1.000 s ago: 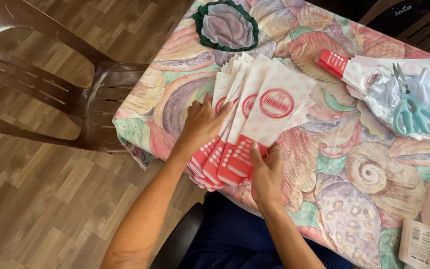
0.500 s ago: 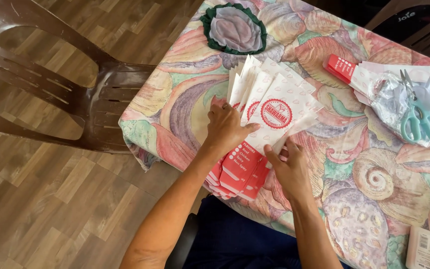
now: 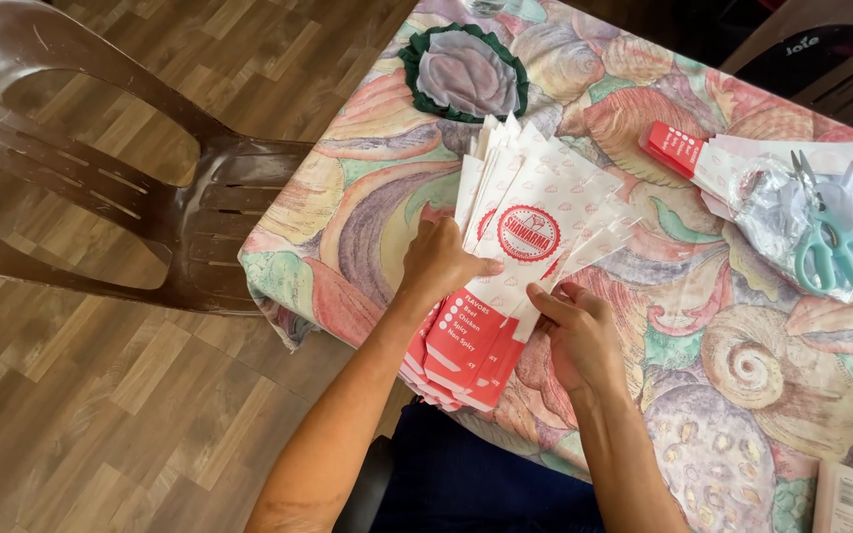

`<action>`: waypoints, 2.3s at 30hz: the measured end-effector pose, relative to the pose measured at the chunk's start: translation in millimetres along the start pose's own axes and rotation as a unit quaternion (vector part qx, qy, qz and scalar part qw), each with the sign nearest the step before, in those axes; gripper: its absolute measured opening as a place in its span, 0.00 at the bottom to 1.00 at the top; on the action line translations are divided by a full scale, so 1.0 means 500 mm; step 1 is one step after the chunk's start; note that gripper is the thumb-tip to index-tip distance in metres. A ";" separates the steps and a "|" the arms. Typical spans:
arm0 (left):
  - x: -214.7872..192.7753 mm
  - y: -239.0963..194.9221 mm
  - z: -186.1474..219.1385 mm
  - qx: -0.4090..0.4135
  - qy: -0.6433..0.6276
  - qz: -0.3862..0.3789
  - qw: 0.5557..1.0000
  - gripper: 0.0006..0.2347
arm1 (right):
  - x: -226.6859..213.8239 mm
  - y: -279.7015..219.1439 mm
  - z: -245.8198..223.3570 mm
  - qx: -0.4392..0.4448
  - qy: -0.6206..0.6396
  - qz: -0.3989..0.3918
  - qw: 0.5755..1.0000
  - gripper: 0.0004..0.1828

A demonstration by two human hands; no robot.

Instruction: Assembling paper bags by applying glue to the edges of templates and stacking them.

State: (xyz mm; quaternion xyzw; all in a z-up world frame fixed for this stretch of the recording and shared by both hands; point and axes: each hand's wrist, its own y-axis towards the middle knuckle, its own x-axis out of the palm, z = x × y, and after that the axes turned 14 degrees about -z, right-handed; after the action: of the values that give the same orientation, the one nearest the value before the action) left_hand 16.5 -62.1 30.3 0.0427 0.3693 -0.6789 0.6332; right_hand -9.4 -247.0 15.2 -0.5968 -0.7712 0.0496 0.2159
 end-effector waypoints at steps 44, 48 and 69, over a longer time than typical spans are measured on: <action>-0.050 0.010 -0.220 0.230 0.430 0.267 0.831 0.28 | -0.142 -0.020 0.085 -0.154 -0.202 -0.170 0.952 0.23; 0.126 0.002 -0.161 0.268 0.390 0.278 0.836 0.27 | -0.178 -0.070 0.127 -0.234 -0.286 -0.121 0.921 0.21; 0.256 -0.162 -0.063 0.465 0.215 0.171 0.842 0.11 | -0.286 -0.264 0.086 -0.368 -0.536 0.001 0.760 0.14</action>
State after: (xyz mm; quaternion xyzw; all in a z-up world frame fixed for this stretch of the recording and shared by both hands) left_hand -93.5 -156.7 -23.7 0.5395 0.1242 -0.6258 0.5494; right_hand -117.1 -411.2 -18.6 -0.5069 -0.7195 0.0737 -0.4690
